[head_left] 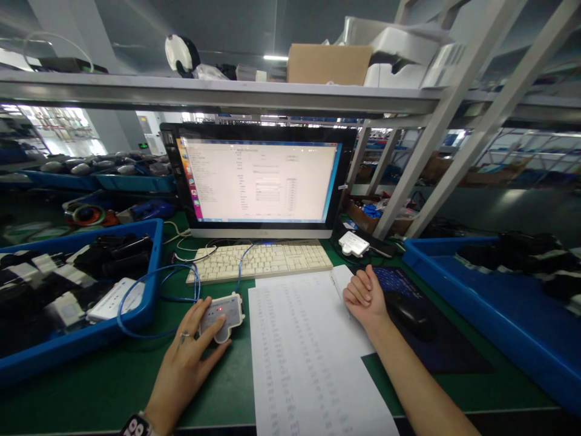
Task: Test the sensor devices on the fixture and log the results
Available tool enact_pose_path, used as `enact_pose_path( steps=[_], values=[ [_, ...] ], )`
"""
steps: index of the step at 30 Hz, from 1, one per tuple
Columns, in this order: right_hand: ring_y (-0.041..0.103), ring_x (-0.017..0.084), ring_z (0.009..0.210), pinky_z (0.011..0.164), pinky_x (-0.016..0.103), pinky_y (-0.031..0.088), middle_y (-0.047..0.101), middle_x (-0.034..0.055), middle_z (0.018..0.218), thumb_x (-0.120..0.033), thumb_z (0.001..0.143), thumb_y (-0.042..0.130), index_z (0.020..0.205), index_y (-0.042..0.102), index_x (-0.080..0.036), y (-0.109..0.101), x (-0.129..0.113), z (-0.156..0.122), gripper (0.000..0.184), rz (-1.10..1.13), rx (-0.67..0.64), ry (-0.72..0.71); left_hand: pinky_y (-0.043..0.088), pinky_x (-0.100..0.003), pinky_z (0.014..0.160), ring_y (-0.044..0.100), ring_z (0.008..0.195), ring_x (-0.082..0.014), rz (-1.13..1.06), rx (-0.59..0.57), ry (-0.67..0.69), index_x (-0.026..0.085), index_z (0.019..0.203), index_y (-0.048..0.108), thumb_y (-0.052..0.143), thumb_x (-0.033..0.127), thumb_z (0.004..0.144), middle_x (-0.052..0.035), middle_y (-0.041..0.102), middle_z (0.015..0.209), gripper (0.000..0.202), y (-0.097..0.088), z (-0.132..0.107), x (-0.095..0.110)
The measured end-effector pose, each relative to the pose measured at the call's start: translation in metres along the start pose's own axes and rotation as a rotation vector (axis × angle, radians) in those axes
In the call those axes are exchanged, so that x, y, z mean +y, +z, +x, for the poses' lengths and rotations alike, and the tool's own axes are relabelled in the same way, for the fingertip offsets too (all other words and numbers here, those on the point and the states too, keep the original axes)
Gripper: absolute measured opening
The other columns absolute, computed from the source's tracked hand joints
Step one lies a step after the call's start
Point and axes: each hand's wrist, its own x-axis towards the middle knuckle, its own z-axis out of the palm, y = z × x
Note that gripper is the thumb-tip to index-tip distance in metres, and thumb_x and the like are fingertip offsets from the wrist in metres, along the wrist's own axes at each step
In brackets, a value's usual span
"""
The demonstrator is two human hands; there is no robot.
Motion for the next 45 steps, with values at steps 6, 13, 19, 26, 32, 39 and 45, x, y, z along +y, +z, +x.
enact_pose_path(
  steps=[6,13,19,26,32,39,45],
  values=[
    [0.014,0.003,0.027,0.03,0.017,0.015,0.024,-0.0106,0.032,-0.033,0.083,0.062,0.05,0.018,-0.019,0.0009,0.0014,-0.0003,0.057,0.041,-0.039,0.029,0.046,-0.052,0.095,0.04,0.126,-0.0337,0.007,0.013,0.009,0.021,0.116,0.055,0.055,0.032,0.085,-0.0126,0.036,0.141,0.033,-0.001,0.0022,0.0022],
    [0.014,0.004,0.027,0.03,0.017,0.016,0.024,-0.0101,0.032,-0.035,0.084,0.06,0.051,0.015,-0.019,0.0017,0.002,-0.0002,0.059,0.003,-0.044,0.03,0.046,-0.053,0.096,0.04,0.127,-0.034,-0.008,0.008,0.0,0.023,0.116,0.055,0.056,0.032,0.085,-0.0115,0.036,0.141,0.033,-0.0005,-0.0001,0.0003],
    [0.017,0.004,0.026,0.03,0.017,0.02,0.028,-0.0094,0.032,-0.036,0.086,0.058,0.052,0.014,-0.019,0.0013,0.0018,-0.001,0.058,-0.041,-0.051,0.031,0.046,-0.053,0.096,0.039,0.127,-0.0332,-0.002,0.011,-0.004,0.023,0.118,0.053,0.056,0.03,0.085,-0.0117,0.035,0.142,0.034,-0.0009,0.0008,0.0019],
    [0.017,0.003,0.026,0.03,0.017,0.02,0.029,-0.0093,0.032,-0.036,0.084,0.061,0.051,0.014,-0.019,0.0016,0.0021,-0.0016,0.06,-0.053,-0.04,0.032,0.044,-0.053,0.098,0.036,0.129,-0.0329,-0.005,-0.006,-0.006,0.023,0.119,0.052,0.057,0.029,0.085,-0.0119,0.034,0.142,0.035,0.0009,-0.0008,0.001],
    [0.016,0.004,0.026,0.029,0.017,0.018,0.029,-0.0092,0.032,-0.037,0.084,0.06,0.052,0.014,-0.019,0.0006,0.0034,0.0,0.059,-0.065,-0.024,0.025,0.045,-0.053,0.097,0.038,0.128,-0.0335,-0.005,-0.006,-0.01,0.023,0.117,0.054,0.057,0.031,0.085,-0.0113,0.034,0.143,0.034,0.001,-0.0018,0.0005],
    [0.015,0.004,0.027,0.029,0.017,0.02,0.027,-0.0096,0.032,-0.037,0.086,0.059,0.05,0.017,-0.019,-0.0003,0.0035,-0.0003,0.057,-0.056,-0.032,0.034,0.045,-0.053,0.097,0.038,0.128,-0.0327,-0.016,0.014,-0.015,0.024,0.117,0.054,0.056,0.03,0.085,-0.0114,0.036,0.141,0.032,-0.0023,0.0007,0.0036],
    [0.019,0.004,0.026,0.029,0.019,0.018,0.03,-0.0083,0.032,-0.033,0.088,0.056,0.049,0.025,-0.02,-0.0003,0.0035,-0.0026,0.052,0.048,0.05,0.06,0.045,-0.052,0.098,0.036,0.129,-0.0325,-0.027,-0.001,-0.035,0.023,0.116,0.053,0.058,0.024,0.084,-0.0124,0.037,0.14,0.033,-0.0035,0.001,0.0073]
  ],
)
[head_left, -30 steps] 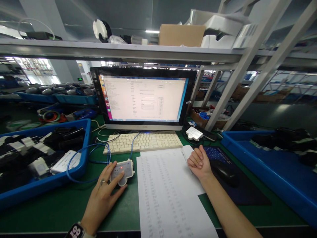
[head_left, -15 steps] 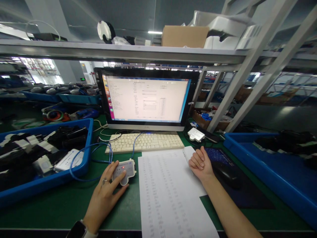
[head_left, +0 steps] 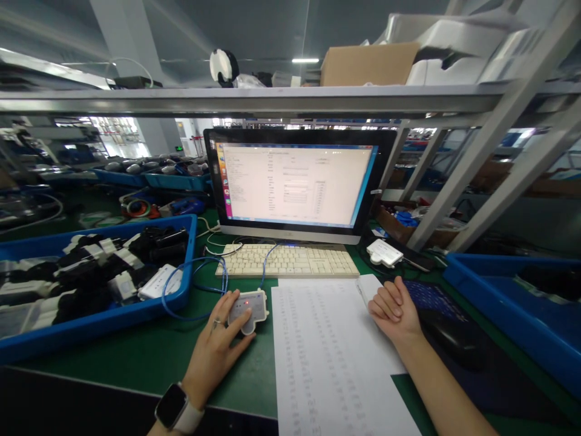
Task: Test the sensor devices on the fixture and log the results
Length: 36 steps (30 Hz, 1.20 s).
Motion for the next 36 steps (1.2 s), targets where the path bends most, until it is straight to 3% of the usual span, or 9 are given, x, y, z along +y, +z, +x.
enact_pose_path(
  steps=[9,18,36],
  values=[
    [0.026,0.005,0.024,0.028,0.019,0.022,0.033,-0.0073,0.031,-0.034,0.09,0.053,0.048,0.03,-0.02,0.0011,0.001,0.0008,0.05,-0.009,0.046,0.002,0.045,-0.05,0.098,0.036,0.13,-0.0324,0.014,-0.006,-0.025,0.02,0.113,0.057,0.061,0.022,0.081,-0.0137,0.039,0.139,0.032,-0.003,0.0009,0.0047],
    [0.033,0.005,0.025,0.027,0.019,0.027,0.037,-0.0069,0.032,-0.03,0.08,0.068,0.047,0.036,-0.02,0.0017,0.0009,0.0,0.047,-0.004,0.001,0.016,0.043,-0.051,0.099,0.032,0.131,-0.0327,-0.002,-0.021,-0.039,0.021,0.113,0.056,0.062,0.021,0.08,-0.0126,0.035,0.142,0.034,0.0007,-0.0023,0.0026],
    [0.032,0.004,0.025,0.028,0.019,0.025,0.037,-0.0071,0.032,-0.031,0.084,0.063,0.048,0.035,-0.02,-0.002,0.0013,0.0013,0.046,-0.003,-0.003,0.02,0.042,-0.053,0.099,0.031,0.131,-0.0332,-0.011,-0.048,-0.042,0.021,0.115,0.054,0.061,0.022,0.081,-0.0132,0.033,0.142,0.035,-0.0008,-0.0017,0.003]
  ],
)
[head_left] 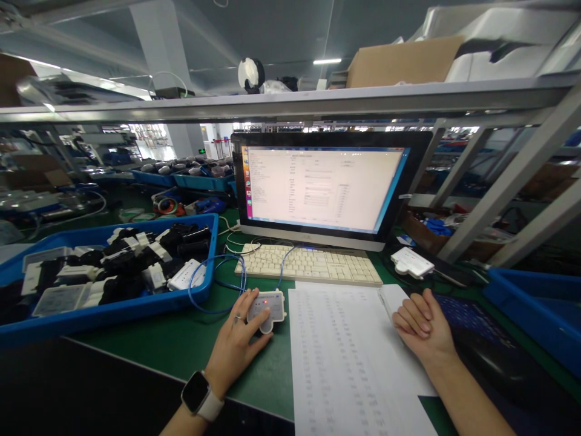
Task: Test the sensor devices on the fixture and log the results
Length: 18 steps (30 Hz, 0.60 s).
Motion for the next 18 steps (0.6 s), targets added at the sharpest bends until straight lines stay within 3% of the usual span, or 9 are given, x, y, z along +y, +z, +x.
enact_pose_path(
  steps=[18],
  values=[
    [0.031,0.004,0.024,0.028,0.02,0.024,0.036,-0.0069,0.031,-0.032,0.084,0.062,0.047,0.036,-0.02,0.002,0.0002,-0.0011,0.046,0.017,0.049,0.01,0.042,-0.051,0.1,0.031,0.132,-0.0328,0.009,0.013,-0.001,0.02,0.115,0.055,0.062,0.021,0.08,-0.014,0.035,0.141,0.036,-0.0002,0.0003,0.0011]
  ],
)
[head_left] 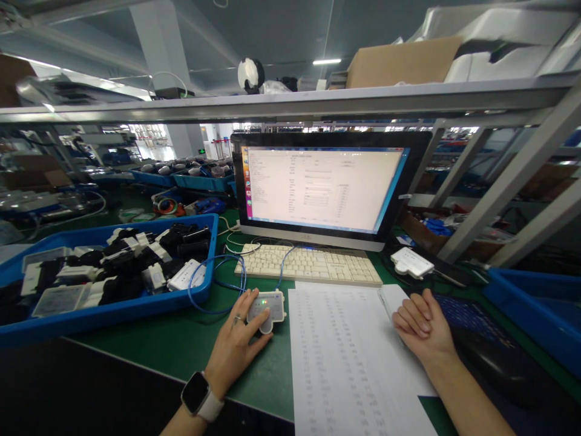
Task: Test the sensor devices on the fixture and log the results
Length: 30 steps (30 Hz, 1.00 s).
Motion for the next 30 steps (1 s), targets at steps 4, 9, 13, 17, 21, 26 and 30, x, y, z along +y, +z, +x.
enact_pose_path(
  steps=[4,9,13,17,21,26,30],
  values=[
    [0.032,0.004,0.025,0.028,0.019,0.025,0.037,-0.0072,0.031,-0.031,0.083,0.064,0.047,0.036,-0.02,0.001,0.0,-0.001,0.046,-0.015,-0.019,-0.003,0.044,-0.05,0.099,0.033,0.131,-0.0314,0.002,-0.001,-0.014,0.022,0.121,0.05,0.061,0.023,0.081,-0.0132,0.038,0.14,0.041,-0.001,0.001,0.0],
    [0.033,0.004,0.026,0.029,0.018,0.026,0.037,-0.0077,0.032,-0.032,0.084,0.063,0.048,0.035,-0.02,0.001,-0.001,-0.001,0.046,-0.043,-0.05,-0.006,0.044,-0.047,0.098,0.035,0.13,-0.0314,-0.03,0.008,-0.041,0.023,0.119,0.05,0.059,0.031,0.082,-0.0121,0.033,0.142,0.038,-0.004,0.001,0.004],
    [0.032,0.004,0.026,0.028,0.018,0.026,0.037,-0.0075,0.033,-0.032,0.086,0.06,0.049,0.035,-0.02,-0.001,-0.001,-0.001,0.046,-0.033,-0.036,-0.009,0.04,-0.05,0.098,0.039,0.125,-0.0316,-0.094,0.159,-0.272,0.019,0.125,0.042,0.044,0.039,0.087,-0.0157,0.036,0.137,0.043,-0.01,-0.004,-0.003],
    [0.032,0.005,0.026,0.028,0.018,0.026,0.037,-0.0073,0.033,-0.033,0.086,0.06,0.049,0.034,-0.02,-0.003,-0.002,0.0,0.047,-0.055,-0.053,-0.017,0.05,-0.039,0.079,0.057,0.098,-0.024,-0.17,0.152,-0.557,0.017,0.108,0.05,0.033,0.032,0.088,-0.0121,0.056,0.106,0.03,-0.019,-0.005,-0.021],
    [0.031,0.004,0.026,0.029,0.018,0.027,0.037,-0.0069,0.033,-0.033,0.085,0.062,0.049,0.033,-0.02,-0.003,-0.002,0.001,0.048,-0.063,-0.069,-0.013,0.049,-0.031,0.062,0.06,0.077,-0.0213,-0.183,-0.042,-0.598,0.018,0.096,0.057,0.053,0.036,0.076,-0.0063,0.06,0.089,0.027,-0.031,0.001,-0.028],
    [0.032,0.005,0.026,0.028,0.018,0.027,0.037,-0.0068,0.033,-0.033,0.084,0.063,0.048,0.034,-0.02,-0.002,-0.001,0.001,0.048,-0.053,-0.065,-0.003,0.044,-0.032,0.064,0.058,0.067,-0.0216,-0.187,-0.194,-0.648,0.019,0.08,0.06,0.065,0.026,0.063,-0.0019,0.057,0.069,0.019,-0.034,0.016,-0.022],
    [0.031,0.004,0.026,0.029,0.018,0.028,0.036,-0.0075,0.033,-0.033,0.084,0.063,0.049,0.032,-0.02,-0.002,0.0,0.002,0.048,-0.101,-0.092,-0.008,0.046,-0.033,0.067,0.059,0.068,-0.021,-0.281,-0.211,-0.689,0.017,0.087,0.063,0.06,0.022,0.066,-0.0022,0.059,0.067,0.021,-0.037,0.026,-0.031]
  ],
)
